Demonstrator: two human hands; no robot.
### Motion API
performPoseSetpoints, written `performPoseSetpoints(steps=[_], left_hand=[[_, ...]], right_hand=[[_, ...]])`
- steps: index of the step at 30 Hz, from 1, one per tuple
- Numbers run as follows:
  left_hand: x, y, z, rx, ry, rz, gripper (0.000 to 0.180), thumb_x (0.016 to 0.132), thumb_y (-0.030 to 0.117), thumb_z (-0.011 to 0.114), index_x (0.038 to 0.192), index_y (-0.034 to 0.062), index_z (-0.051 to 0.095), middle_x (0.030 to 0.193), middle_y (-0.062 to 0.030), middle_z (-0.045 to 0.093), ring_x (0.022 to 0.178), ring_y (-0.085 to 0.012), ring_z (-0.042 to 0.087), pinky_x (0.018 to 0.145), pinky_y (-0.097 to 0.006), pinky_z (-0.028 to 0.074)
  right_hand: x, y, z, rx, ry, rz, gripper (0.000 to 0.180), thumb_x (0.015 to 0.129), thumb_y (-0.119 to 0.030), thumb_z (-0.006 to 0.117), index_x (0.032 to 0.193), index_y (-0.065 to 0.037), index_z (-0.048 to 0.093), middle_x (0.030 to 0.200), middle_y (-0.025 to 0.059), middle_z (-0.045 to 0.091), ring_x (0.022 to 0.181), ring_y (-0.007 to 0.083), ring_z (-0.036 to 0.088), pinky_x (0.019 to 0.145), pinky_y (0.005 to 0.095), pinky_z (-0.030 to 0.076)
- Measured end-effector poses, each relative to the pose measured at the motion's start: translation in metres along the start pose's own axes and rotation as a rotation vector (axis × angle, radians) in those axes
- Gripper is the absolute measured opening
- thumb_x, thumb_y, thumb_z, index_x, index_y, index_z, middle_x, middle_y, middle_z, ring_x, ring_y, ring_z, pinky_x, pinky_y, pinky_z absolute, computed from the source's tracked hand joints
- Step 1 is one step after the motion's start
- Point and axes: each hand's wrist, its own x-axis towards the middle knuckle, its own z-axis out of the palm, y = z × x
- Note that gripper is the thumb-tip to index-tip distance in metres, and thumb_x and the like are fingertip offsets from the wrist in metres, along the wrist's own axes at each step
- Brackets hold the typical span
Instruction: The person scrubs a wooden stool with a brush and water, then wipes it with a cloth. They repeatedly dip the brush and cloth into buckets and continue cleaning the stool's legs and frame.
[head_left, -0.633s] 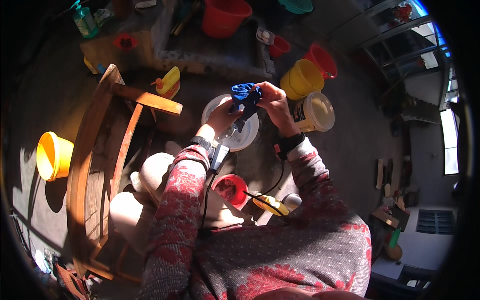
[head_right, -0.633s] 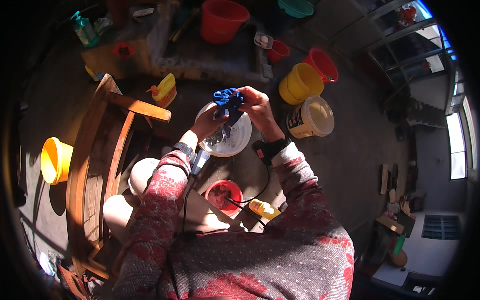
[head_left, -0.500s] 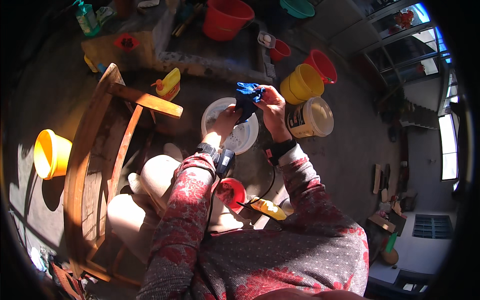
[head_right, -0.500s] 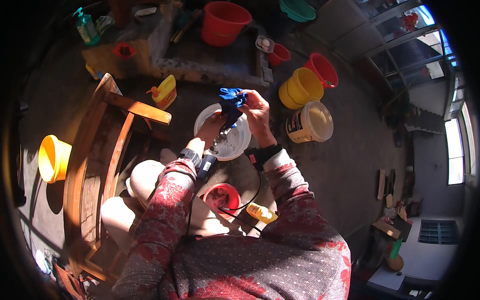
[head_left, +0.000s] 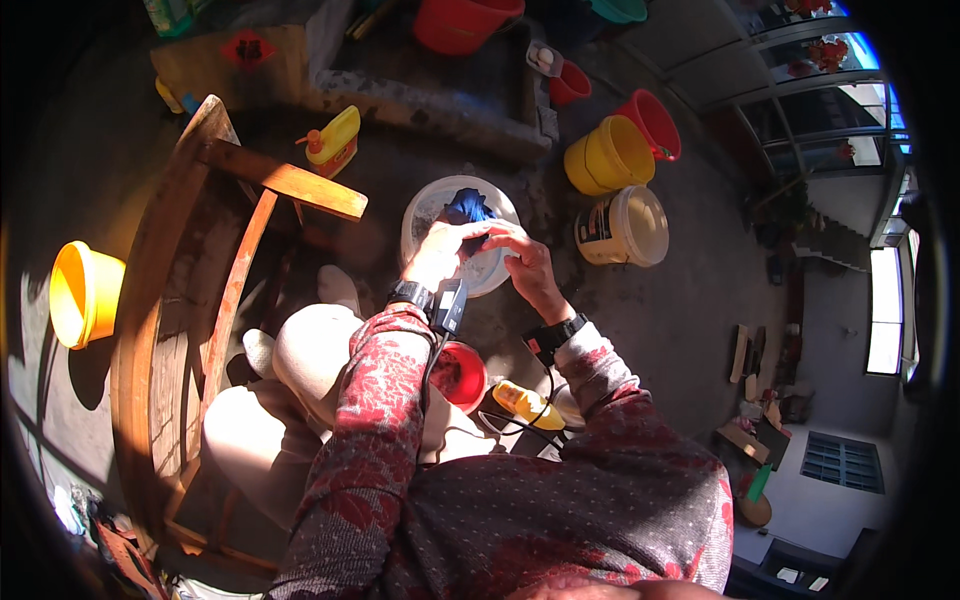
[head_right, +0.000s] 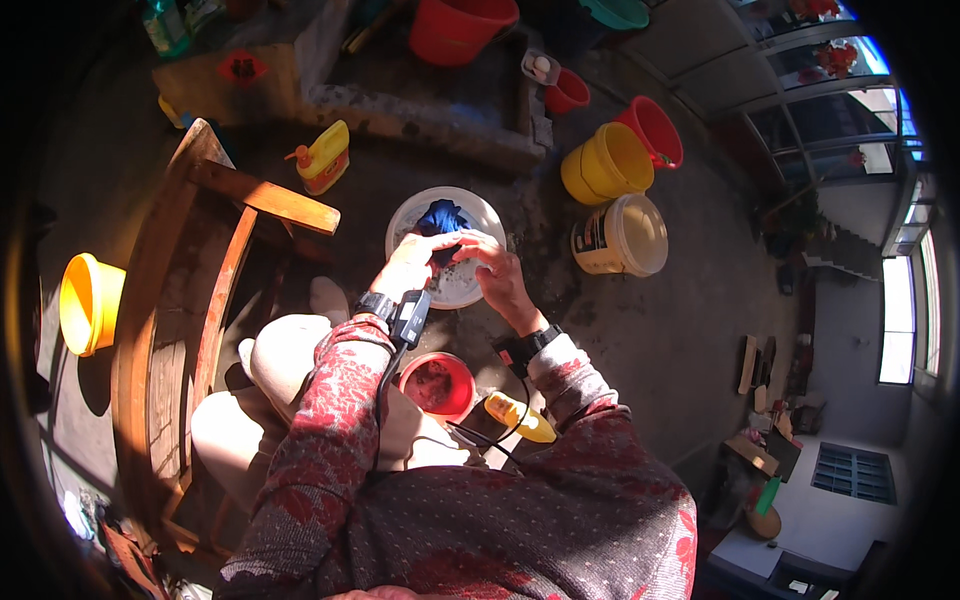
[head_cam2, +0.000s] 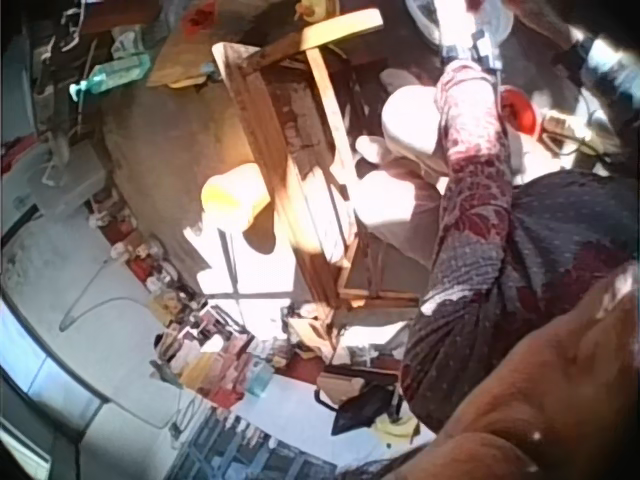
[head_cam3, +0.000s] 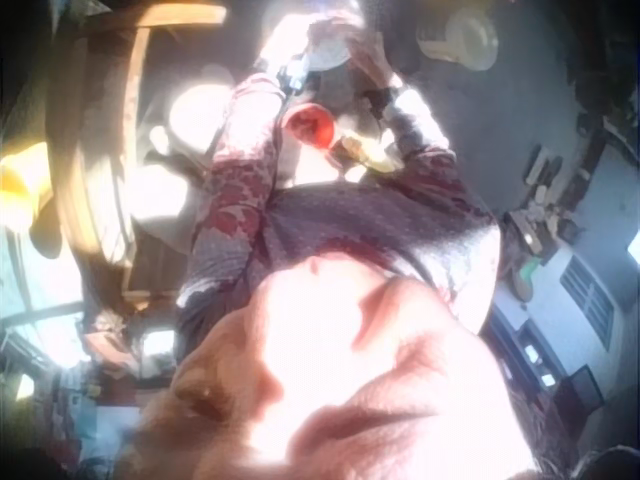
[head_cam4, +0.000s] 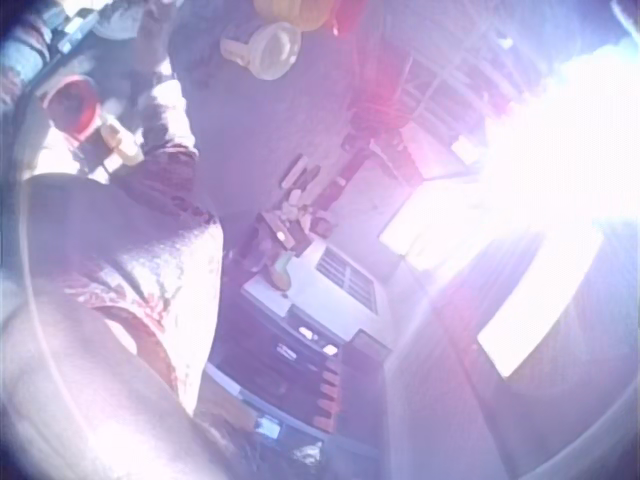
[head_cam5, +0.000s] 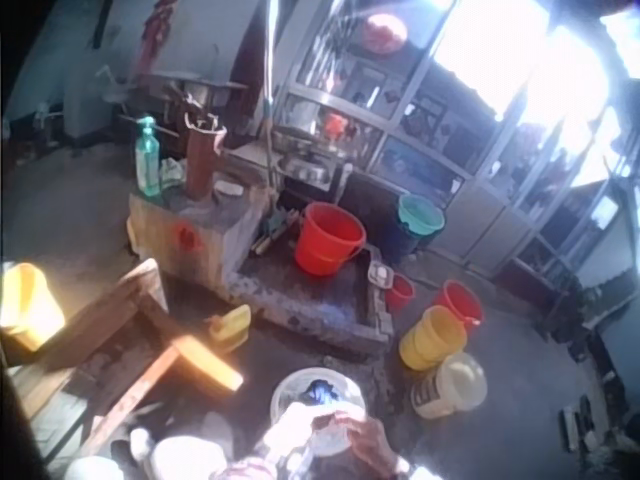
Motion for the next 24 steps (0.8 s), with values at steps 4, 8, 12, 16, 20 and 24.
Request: performPoseSetpoints(steps=[4, 8, 12, 16, 20, 24], left_hand=[[0.009, -0.005, 0.004, -0.133, -0.018, 0.001, 0.008, 0.078, 0.006, 0.067, 0.085, 0.0033, 0.069, 0.076, -0.005, 0.063, 0.072, -0.0164, 0.061, 0.063, -0.027, 0.048], [0.012, -0.01, 0.01, -0.257, -0.221, -0.046, 0.026, 0.068, -0.009, 0.062, 0.092, 0.001, 0.063, 0.081, -0.0063, 0.062, 0.072, -0.0168, 0.06, 0.066, -0.028, 0.046], [0.004, -0.007, 0.008, -0.135, -0.172, -0.078, 0.026, 0.066, -0.006, 0.064, 0.09, 0.002, 0.064, 0.081, -0.0054, 0.061, 0.068, -0.016, 0.057, 0.063, -0.027, 0.044], [0.017, -0.014, 0.014, 0.044, -0.032, -0.045, 0.03, 0.069, 0.002, 0.062, 0.099, 0.0007, 0.064, 0.079, -0.0098, 0.064, 0.062, -0.0171, 0.058, 0.056, -0.029, 0.045], [0.053, -0.04, 0.014, 0.272, 0.248, -0.177, 0.032, 0.076, 0.013, 0.066, 0.107, 0.0041, 0.064, 0.09, -0.0081, 0.067, 0.078, -0.0183, 0.063, 0.072, -0.031, 0.05], [0.065, -0.057, 0.009, -0.27, 0.288, -0.126, 0.033, 0.081, 0.014, 0.064, 0.112, 0.0015, 0.061, 0.095, -0.0072, 0.067, 0.088, -0.0197, 0.065, 0.08, -0.032, 0.051]], right_hand=[[0.019, 0.009, -0.013, 0.169, 0.08, 0.396, 0.05, 0.084, -0.018, 0.069, 0.129, -0.008, 0.049, 0.147, 0.0153, 0.038, 0.127, 0.0242, 0.046, 0.108, 0.0389, 0.034], [0.042, 0.023, -0.001, 0.367, -0.085, 0.431, 0.064, 0.077, -0.024, 0.078, 0.13, -0.007, 0.046, 0.116, 0.0095, 0.053, 0.105, 0.0159, 0.052, 0.092, 0.0305, 0.044], [0.044, 0.029, 0.019, 0.458, -0.013, 0.415, 0.028, 0.077, -0.011, 0.071, 0.097, -0.003, 0.053, 0.085, 0.0036, 0.055, 0.078, 0.0119, 0.054, 0.07, 0.0277, 0.047], [0.041, 0.038, 0.031, 0.588, 0.129, 0.461, 0.013, 0.078, -0.006, 0.06, 0.087, -0.002, 0.051, 0.072, 0.0023, 0.052, 0.061, 0.0105, 0.05, 0.052, 0.0271, 0.043], [0.042, 0.049, 0.044, 0.355, 0.246, 0.562, 0.017, 0.073, -0.007, 0.064, 0.087, -0.002, 0.054, 0.075, 0.0036, 0.054, 0.069, 0.0113, 0.053, 0.061, 0.0264, 0.046], [0.045, 0.044, 0.042, 0.259, 0.207, 0.701, 0.038, 0.074, -0.008, 0.069, 0.109, -0.003, 0.057, 0.094, 0.0088, 0.059, 0.082, 0.016, 0.056, 0.074, 0.0286, 0.049]])
